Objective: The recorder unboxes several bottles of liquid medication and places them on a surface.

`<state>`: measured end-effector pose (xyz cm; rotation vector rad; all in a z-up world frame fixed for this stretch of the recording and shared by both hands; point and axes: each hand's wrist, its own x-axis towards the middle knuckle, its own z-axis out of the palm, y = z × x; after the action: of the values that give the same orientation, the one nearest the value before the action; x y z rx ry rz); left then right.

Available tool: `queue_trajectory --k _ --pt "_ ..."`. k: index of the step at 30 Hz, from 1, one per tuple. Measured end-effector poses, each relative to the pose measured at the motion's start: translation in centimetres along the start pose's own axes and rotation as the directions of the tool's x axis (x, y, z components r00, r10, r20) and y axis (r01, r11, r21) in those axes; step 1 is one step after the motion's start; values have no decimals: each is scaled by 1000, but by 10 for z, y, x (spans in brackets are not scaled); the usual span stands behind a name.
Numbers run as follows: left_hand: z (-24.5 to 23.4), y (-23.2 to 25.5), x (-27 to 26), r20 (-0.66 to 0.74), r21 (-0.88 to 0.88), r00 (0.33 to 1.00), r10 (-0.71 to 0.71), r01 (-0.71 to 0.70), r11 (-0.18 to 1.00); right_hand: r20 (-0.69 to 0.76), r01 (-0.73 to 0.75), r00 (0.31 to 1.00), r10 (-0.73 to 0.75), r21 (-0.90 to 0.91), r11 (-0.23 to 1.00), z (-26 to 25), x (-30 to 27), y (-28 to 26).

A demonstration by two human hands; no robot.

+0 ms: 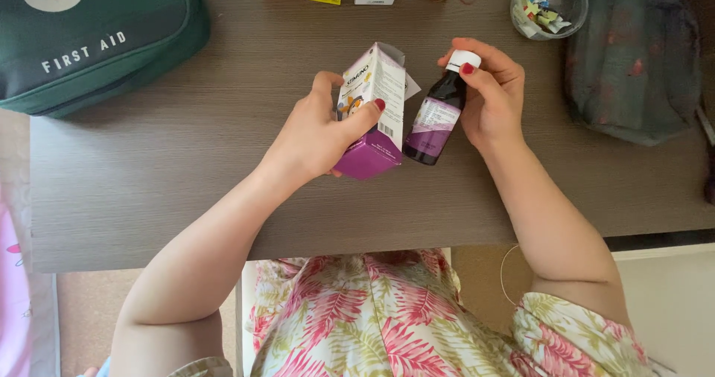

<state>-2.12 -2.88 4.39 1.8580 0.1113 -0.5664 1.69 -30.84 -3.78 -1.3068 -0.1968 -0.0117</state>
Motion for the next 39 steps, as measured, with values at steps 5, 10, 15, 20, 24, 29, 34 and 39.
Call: queue_trajectory --k 5,10,15,20,24,29,34,39 --pt "0 0 0 6 5 1000 -5 5 1000 5 -13 1000 13 29 999 3 0 -2" --pt "0 -1 -1 4 -10 1000 13 -13 1000 3 -6 1000 6 18 1000 4 0 -2" --pt "1 0 -1 0 -17 1000 27 -27 999 14 -1 1000 0 30 1000 3 0 -1" --pt "1 -1 -1 13 -16 1000 15 -15 1000 15 -11 1000 11 13 1000 4 0 -2" --pt "2 -3 1 8 -28 999 38 -38 999 4 -10 1000 10 20 1000 3 0 -1" --pt "6 -28 16 -68 95 959 276 -269 958 -1 24 1000 -24 46 999 3 -1 -4" --pt "7 -33 21 -73 105 870 488 -480 871 -36 53 998 -50 80 995 1 -1 -12" --pt "8 -49 34 -85 167 725 684 -666 727 -27 73 997 -70 103 992 0 -1 -13"
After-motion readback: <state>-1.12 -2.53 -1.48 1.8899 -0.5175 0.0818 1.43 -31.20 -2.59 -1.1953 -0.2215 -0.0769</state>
